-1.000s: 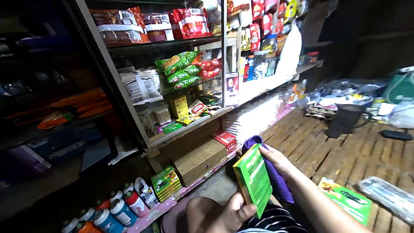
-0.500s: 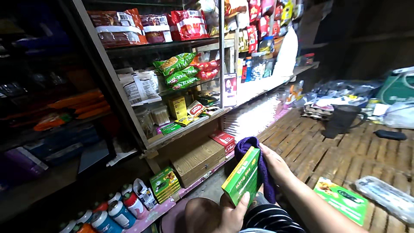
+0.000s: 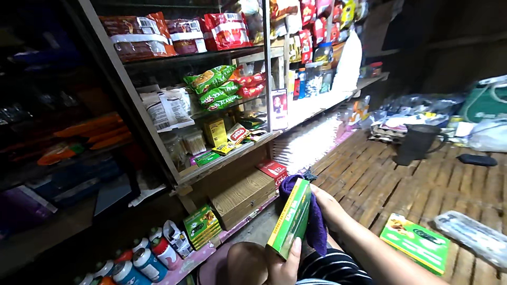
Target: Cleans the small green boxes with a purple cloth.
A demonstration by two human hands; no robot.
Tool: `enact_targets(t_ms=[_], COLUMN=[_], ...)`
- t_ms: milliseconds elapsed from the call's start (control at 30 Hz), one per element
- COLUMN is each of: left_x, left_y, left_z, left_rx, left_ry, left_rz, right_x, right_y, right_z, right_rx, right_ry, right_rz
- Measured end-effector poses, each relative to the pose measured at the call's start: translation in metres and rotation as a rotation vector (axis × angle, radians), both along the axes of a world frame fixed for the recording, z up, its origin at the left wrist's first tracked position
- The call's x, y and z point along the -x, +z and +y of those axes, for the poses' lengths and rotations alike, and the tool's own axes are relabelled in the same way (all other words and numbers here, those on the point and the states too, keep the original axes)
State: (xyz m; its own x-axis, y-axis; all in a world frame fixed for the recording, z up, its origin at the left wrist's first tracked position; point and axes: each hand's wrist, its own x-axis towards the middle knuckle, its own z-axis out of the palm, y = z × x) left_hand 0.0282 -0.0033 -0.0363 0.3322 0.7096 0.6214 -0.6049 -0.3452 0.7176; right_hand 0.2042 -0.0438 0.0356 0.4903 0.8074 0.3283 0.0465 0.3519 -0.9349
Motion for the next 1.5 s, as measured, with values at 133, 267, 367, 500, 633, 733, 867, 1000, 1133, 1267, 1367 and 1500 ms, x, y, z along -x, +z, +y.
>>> enact_targets(t_ms=[133,267,367,500,633,733,867,1000,1133,1267,1367,1500], left_x=[0.0,0.0,0.0,0.0,0.0,0.0,0.0,-0.002,0.0,0.004,0.004,0.006], left_y=[0.0,0.0,0.001,0.002,0.007,0.009,0.01,0.009,0.01,0.012,0.009,0.012], left_z=[0.001,0.002,0.002,0.003,0.003,0.003,0.003,0.004,0.002,-0.001,0.0,-0.001], left_rx=[-0.048,-0.05,-0.047,-0.063,-0.124,-0.118,-0.144,-0.169,-0.151,-0.124,-0.147,-0.146], left_ry=[0.012,0.011,0.002,-0.003,0.005,0.002,0.008,-0.014,-0.013,0.004,0.023,0.009], left_rz=[-0.008,0.007,0.015,0.057,0.125,0.199,0.278,0.288,0.279,0.212,0.118,0.104], right_x=[-0.002,-0.001,-0.003,-0.005,-0.006,-0.005,-0.01,-0.013,-0.011,-0.006,-0.003,-0.001], right_y=[-0.002,-0.002,-0.003,-0.002,0.002,0.008,0.015,0.02,0.018,0.014,0.015,0.019], right_z=[0.0,0.001,0.0,-0.001,-0.004,-0.008,-0.01,-0.014,-0.014,-0.015,-0.016,-0.016], right_rx=[0.02,0.023,0.04,0.03,0.039,0.044,0.008,-0.056,-0.058,0.013,0.063,0.074], right_ry=[-0.001,0.013,0.02,0.029,-0.014,-0.068,-0.103,-0.094,-0.087,-0.041,0.025,0.025], right_rz=[0.01,0.048,0.063,0.059,0.078,0.082,0.128,0.156,0.162,0.112,0.058,0.025])
